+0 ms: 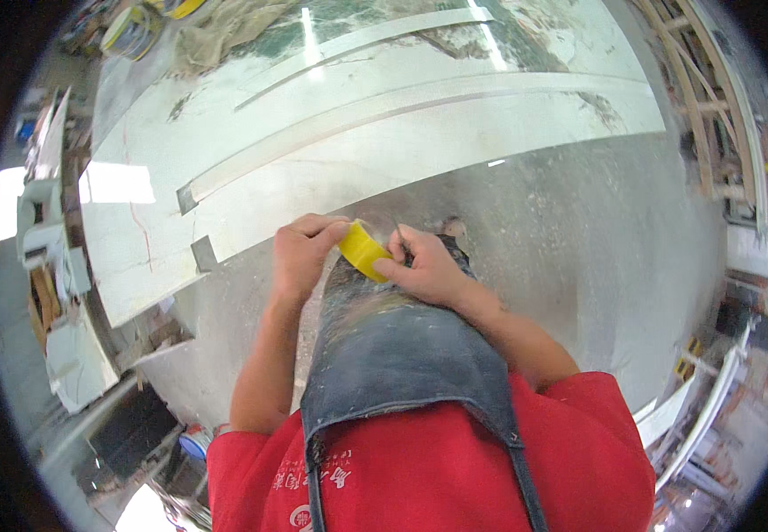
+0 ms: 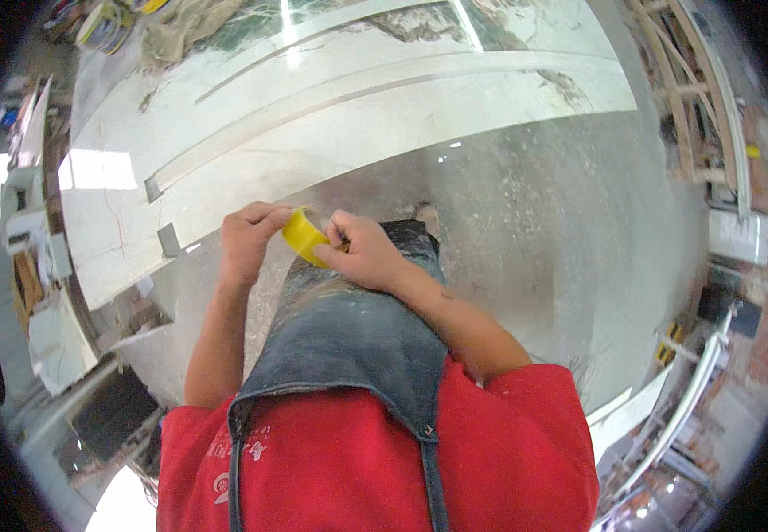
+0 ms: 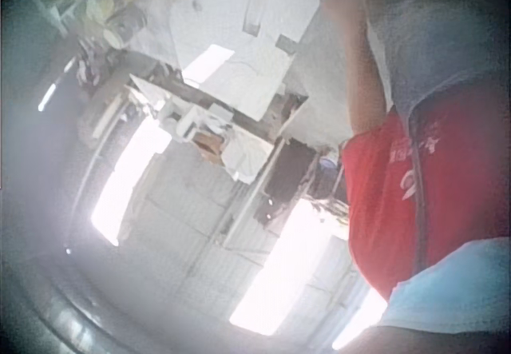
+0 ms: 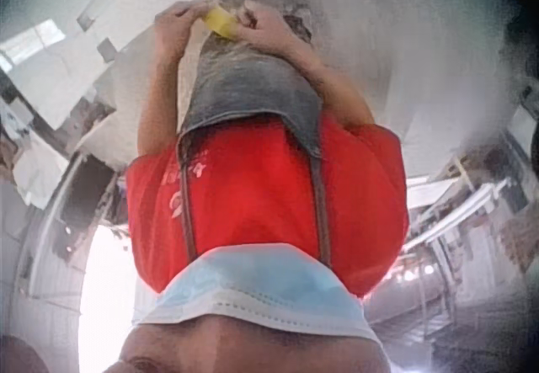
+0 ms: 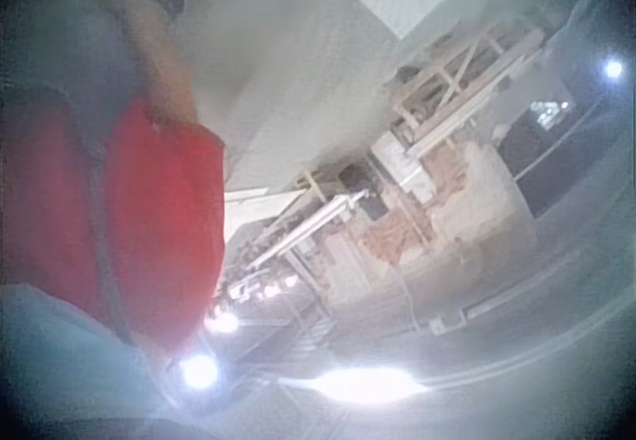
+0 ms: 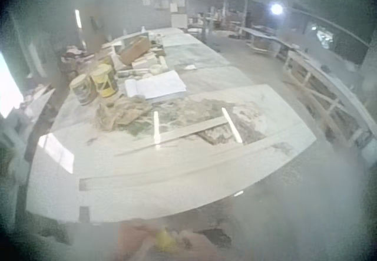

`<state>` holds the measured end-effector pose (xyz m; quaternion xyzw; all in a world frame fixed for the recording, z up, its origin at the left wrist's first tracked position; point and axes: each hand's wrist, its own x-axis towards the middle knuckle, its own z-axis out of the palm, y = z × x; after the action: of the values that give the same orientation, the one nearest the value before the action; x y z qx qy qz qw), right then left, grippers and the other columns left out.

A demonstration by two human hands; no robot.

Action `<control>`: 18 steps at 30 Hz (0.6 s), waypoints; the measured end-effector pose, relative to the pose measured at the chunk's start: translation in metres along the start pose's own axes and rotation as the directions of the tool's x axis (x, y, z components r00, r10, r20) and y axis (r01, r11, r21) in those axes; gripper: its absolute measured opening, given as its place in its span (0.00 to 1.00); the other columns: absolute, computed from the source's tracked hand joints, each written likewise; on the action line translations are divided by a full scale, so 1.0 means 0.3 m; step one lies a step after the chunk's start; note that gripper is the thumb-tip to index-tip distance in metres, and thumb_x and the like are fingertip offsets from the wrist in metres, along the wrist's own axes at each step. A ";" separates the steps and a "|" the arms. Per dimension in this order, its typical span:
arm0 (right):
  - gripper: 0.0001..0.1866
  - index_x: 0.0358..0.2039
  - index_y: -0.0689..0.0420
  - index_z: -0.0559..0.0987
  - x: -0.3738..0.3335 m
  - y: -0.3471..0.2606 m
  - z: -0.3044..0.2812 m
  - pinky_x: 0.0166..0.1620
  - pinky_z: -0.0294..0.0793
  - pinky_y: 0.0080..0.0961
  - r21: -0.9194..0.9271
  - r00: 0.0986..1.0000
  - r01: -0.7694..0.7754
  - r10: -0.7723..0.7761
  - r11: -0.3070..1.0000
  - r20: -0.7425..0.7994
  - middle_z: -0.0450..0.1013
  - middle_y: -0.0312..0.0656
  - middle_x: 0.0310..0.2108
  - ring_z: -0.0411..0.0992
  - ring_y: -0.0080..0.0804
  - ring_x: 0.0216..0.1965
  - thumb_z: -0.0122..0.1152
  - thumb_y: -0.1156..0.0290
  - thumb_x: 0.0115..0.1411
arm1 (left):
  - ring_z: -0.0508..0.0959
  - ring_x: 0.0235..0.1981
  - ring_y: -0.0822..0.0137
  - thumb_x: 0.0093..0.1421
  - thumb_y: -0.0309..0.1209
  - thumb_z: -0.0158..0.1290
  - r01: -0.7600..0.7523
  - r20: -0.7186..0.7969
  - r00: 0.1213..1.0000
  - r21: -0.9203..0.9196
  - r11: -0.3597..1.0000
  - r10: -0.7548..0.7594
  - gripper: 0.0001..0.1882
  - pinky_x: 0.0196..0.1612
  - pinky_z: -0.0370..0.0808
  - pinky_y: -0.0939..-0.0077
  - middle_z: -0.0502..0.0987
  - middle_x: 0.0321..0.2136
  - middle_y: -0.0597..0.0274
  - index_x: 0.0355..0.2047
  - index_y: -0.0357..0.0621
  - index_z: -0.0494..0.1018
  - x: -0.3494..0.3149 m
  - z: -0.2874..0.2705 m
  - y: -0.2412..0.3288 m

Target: The person applies yellow tape to the edges of large white panels, then lifts and repositions them on a workbench. A coworker briefly assists by handing over a panel. The person continues taping and aligning the panels.

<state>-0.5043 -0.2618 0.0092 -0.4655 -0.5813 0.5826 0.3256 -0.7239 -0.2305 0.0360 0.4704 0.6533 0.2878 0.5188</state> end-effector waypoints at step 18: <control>0.17 0.28 0.59 0.67 -0.077 0.049 0.284 0.34 0.68 0.42 -0.144 0.895 -0.335 0.266 0.931 -0.357 0.70 0.50 0.24 0.70 0.50 0.28 0.65 0.62 0.59 | 0.71 0.53 0.52 0.60 0.41 0.61 -0.346 -0.046 0.730 0.836 0.426 0.682 0.31 0.58 0.65 0.53 0.74 0.53 0.55 0.61 0.43 0.70 0.297 -0.072 -0.130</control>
<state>-0.5722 -0.3165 -0.0107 -0.6720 -0.4949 0.4771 0.2753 -0.7585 -0.1620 -0.0275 0.7608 0.6155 0.2057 0.0055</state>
